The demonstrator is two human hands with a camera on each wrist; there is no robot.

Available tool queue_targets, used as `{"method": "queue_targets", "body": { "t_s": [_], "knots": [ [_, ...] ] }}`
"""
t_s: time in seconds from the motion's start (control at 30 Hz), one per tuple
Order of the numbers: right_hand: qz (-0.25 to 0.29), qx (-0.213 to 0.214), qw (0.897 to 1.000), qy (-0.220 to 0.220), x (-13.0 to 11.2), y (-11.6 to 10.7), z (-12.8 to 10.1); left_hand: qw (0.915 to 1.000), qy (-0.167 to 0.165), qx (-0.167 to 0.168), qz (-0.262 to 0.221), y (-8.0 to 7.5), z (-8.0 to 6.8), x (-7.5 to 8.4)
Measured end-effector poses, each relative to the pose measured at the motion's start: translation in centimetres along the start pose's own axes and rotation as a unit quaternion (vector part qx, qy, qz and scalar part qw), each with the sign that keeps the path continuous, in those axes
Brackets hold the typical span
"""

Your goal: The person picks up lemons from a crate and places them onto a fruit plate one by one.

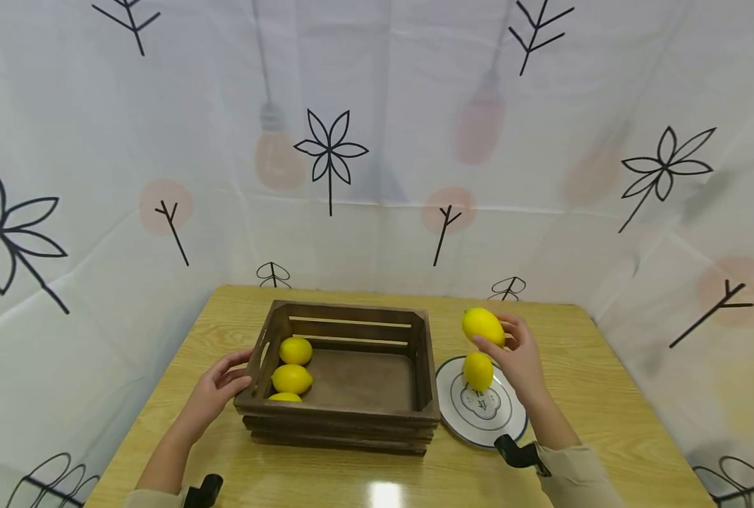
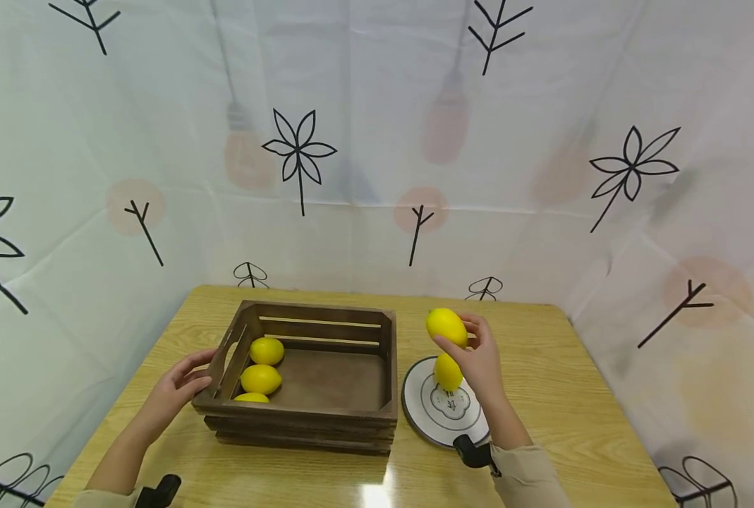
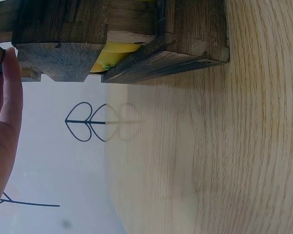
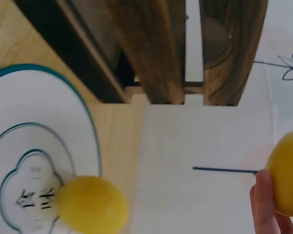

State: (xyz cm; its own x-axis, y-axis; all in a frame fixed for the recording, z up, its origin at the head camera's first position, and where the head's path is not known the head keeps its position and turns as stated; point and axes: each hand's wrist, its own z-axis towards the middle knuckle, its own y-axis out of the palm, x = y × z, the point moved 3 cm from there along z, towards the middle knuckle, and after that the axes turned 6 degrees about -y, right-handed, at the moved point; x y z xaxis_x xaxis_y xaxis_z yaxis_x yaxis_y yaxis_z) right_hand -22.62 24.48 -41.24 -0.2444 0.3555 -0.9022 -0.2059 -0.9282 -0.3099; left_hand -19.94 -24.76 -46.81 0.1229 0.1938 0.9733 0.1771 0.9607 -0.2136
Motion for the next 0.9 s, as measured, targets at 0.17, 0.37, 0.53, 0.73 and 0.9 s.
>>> {"method": "queue_targets", "body": {
  "t_s": [0.17, 0.37, 0.53, 0.73, 0.9],
  "knots": [
    [-0.035, 0.012, 0.999, 0.023, 1.8, -0.8, -0.5, 1.0, 0.001, 0.003, -0.006, 0.0, 0.1, 0.1],
    [-0.048, 0.009, 0.997, 0.064, 3.9, -1.5, -1.1, 1.0, -0.006, 0.003, -0.003, 0.0, 0.0, 0.1],
    [-0.043, 0.007, 0.995, 0.091, 5.4, -1.8, -1.7, 0.9999, -0.009, 0.004, -0.006, 0.0, 0.0, 0.1],
    [-0.034, 0.014, 0.994, 0.1, 6.9, -2.2, -2.2, 1.0, -0.007, 0.004, -0.005, 0.0, 0.0, 0.2],
    [-0.044, 0.016, 0.992, 0.113, 8.0, -2.4, -2.3, 1.0, -0.004, 0.003, -0.008, 0.1, 0.0, 0.2]
  ]
}}
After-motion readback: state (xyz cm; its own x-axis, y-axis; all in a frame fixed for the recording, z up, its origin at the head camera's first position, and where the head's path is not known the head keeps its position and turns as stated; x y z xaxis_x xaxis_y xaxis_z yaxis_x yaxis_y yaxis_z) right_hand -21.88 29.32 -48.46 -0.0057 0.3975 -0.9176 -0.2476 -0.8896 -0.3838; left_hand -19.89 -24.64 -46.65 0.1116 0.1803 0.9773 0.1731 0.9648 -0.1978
